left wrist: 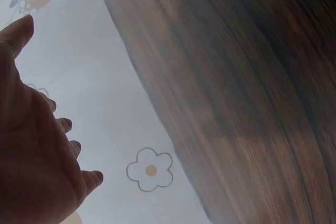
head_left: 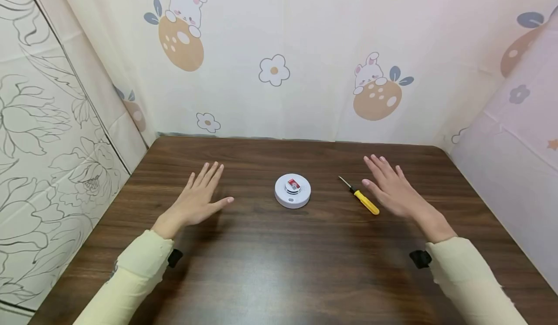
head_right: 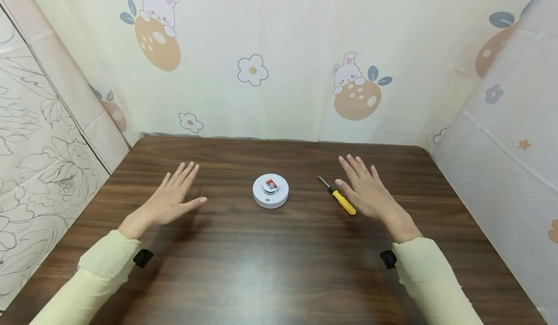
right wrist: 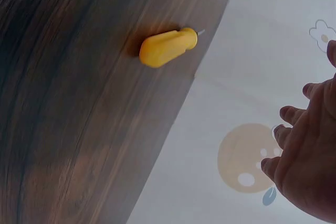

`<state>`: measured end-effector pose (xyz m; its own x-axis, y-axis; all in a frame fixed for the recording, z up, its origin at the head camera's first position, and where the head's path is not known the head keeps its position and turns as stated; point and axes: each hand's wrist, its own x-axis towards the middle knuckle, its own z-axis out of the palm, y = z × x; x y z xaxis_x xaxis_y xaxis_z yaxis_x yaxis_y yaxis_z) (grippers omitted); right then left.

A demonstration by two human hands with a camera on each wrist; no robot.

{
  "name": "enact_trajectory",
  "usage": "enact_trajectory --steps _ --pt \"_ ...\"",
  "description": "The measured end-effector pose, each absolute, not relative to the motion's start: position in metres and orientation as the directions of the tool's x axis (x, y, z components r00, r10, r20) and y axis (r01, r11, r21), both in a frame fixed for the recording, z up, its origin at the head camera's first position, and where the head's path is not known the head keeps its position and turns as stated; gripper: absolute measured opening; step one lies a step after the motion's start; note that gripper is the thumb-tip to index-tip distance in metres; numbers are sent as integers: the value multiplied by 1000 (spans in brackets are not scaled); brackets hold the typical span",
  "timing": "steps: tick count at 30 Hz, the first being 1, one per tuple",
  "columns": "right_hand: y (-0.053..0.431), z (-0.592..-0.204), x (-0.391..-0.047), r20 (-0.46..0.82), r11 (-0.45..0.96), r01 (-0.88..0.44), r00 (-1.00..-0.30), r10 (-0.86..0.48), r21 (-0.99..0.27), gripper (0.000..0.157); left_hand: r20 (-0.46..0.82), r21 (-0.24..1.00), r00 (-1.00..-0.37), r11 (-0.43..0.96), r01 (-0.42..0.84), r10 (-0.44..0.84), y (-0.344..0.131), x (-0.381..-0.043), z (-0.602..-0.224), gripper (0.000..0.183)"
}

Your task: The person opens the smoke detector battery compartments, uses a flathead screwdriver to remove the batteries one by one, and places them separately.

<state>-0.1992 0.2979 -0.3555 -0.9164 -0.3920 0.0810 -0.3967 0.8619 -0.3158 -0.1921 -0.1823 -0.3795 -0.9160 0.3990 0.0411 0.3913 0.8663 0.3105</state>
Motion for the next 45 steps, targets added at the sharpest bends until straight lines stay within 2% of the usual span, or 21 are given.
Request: enact_trajectory --steps 45 --pt "216 -379 -221 84 820 -482 -873 -481 -309 67 31 383 -855 784 489 518 -113 -215 -389 86"
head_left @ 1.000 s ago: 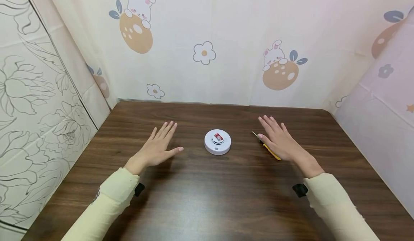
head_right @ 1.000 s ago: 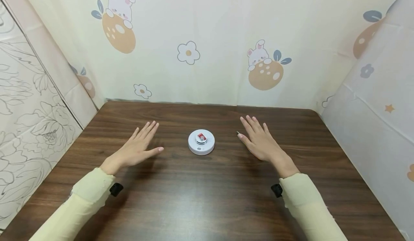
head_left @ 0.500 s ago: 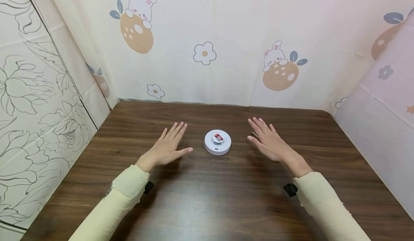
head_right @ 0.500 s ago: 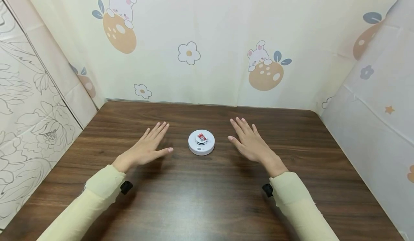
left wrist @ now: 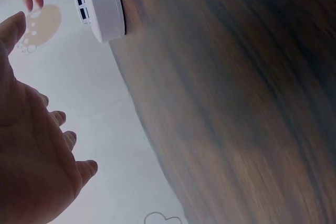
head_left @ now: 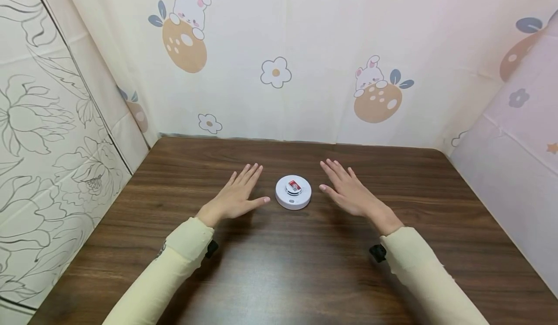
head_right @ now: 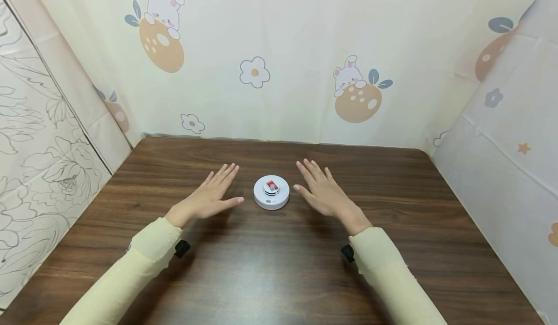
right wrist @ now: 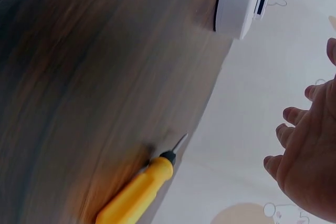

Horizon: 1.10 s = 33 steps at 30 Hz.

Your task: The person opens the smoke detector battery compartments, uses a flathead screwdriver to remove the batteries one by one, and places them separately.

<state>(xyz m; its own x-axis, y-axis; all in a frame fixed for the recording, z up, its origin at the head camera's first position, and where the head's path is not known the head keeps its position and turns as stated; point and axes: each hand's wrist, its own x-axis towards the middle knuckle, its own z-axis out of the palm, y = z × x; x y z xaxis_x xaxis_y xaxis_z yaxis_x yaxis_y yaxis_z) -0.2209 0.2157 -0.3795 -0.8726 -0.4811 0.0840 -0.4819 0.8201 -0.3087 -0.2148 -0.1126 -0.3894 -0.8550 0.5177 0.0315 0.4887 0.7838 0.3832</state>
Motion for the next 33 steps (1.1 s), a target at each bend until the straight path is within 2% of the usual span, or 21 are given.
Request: enact_trajectory --steps 14,22,33 --pt "196 -387 -228 92 795 -517 -851 -517 -318 68 14 427 -842 758 493 539 -103 -229 -396 88" --pt "192 -393 -233 46 790 -495 -856 -515 -361 76 9 429 -805 725 539 594 -93 -235 -399 93" --pt "187 -398 -231 -36 743 -494 -822 -569 -452 90 -43 480 -747 669 567 664 -77 -236 -403 108"
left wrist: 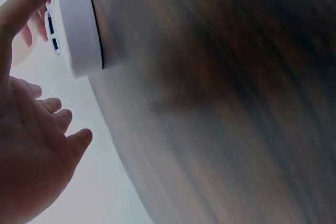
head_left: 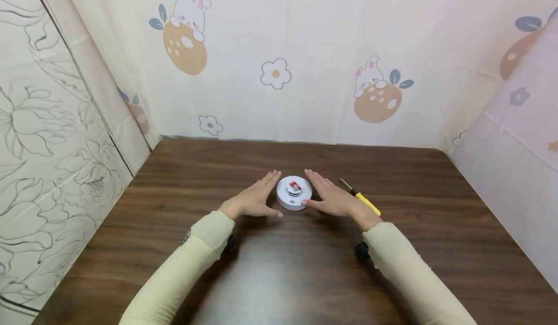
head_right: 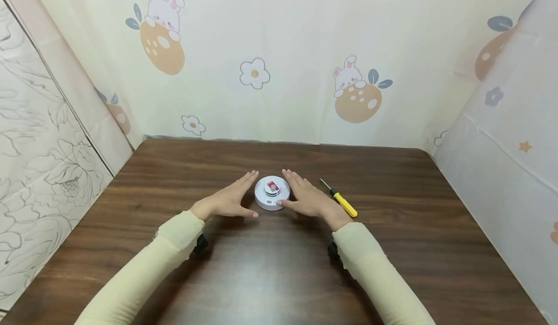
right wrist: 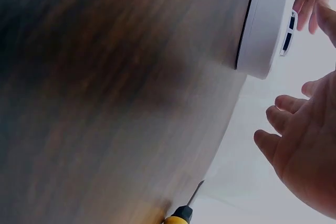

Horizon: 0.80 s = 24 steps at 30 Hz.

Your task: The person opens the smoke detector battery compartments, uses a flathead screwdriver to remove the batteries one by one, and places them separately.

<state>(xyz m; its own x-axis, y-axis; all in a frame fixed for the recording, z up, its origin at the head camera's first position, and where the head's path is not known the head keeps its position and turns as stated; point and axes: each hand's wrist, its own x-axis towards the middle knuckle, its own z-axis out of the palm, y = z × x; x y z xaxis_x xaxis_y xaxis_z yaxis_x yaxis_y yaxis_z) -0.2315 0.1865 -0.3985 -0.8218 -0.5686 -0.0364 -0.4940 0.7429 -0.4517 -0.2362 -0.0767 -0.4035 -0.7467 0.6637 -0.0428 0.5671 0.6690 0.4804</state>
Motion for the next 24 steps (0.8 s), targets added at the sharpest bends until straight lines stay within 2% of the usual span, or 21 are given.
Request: enact_trajectory --steps 6,14,24 --pt "184 -402 -231 -88 756 -472 -821 -565 -452 94 -64 510 -744 663 548 665 -68 -234 -411 105" --pt "180 -410 -234 -159 745 -439 -800 -579 -503 99 -107 647 -755 622 441 647 -62 -238 -416 99" --pt "177 -410 -239 -173 735 -417 -797 -579 -535 92 -111 630 -766 641 439 634 -55 -245 -414 94"
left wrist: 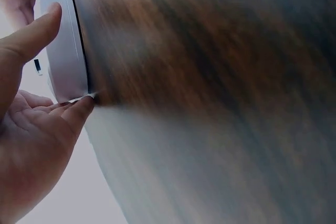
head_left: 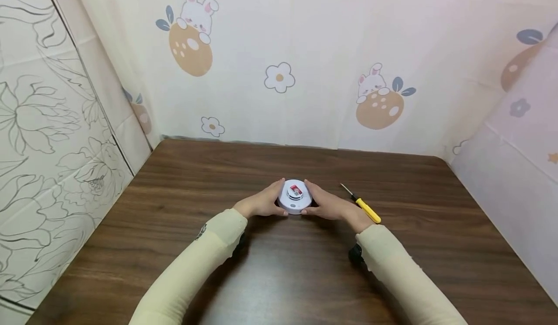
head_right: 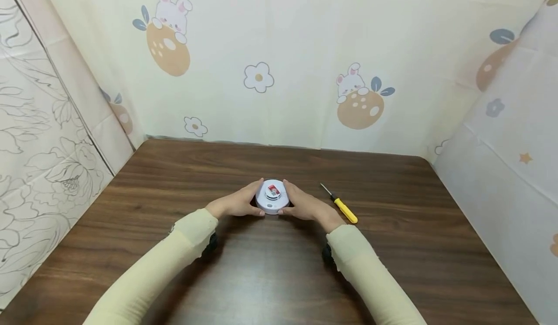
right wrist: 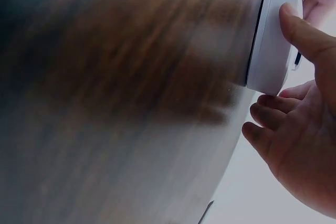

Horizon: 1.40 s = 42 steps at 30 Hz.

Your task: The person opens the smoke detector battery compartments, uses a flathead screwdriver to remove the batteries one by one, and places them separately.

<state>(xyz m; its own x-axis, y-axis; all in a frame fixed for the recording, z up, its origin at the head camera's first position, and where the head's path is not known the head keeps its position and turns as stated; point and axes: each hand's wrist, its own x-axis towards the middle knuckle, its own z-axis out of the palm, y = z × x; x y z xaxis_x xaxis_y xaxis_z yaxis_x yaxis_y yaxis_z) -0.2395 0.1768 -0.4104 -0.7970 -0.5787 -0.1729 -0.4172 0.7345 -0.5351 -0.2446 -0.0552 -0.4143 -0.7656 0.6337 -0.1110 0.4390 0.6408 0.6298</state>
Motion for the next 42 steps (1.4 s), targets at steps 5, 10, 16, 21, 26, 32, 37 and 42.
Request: enact_trajectory --steps 5,10,16,21,26,32,37,42 --pt "177 -413 -240 -166 725 -435 -787 -594 -533 89 -102 630 -780 647 429 617 -53 -245 -417 91" --pt "177 -411 -242 -166 729 -433 -790 -590 -531 87 -50 625 -788 635 454 613 -50 -250 -417 87" --pt "176 -410 -243 -158 725 -442 -788 -595 -529 85 -32 614 -796 640 461 604 -47 -253 -416 85" --pt "175 -411 -243 -162 721 -452 -779 -606 -526 84 -24 595 -797 650 473 603 -45 -254 -417 82" --pt "175 -407 -241 -160 711 -462 -769 -619 -529 84 -29 588 -800 657 472 600 -44 -253 -416 83" --pt "177 -403 -241 -157 702 -456 -768 -621 -547 83 -28 594 -795 650 474 606 -46 -254 -415 84" --pt "178 -405 -242 -144 688 -464 -763 -631 -559 81 -14 604 -794 638 477 607 -49 -255 -415 82" --pt "177 -404 -242 -132 678 -467 -762 -635 -567 79 -18 622 -803 635 458 596 -51 -257 -418 81"
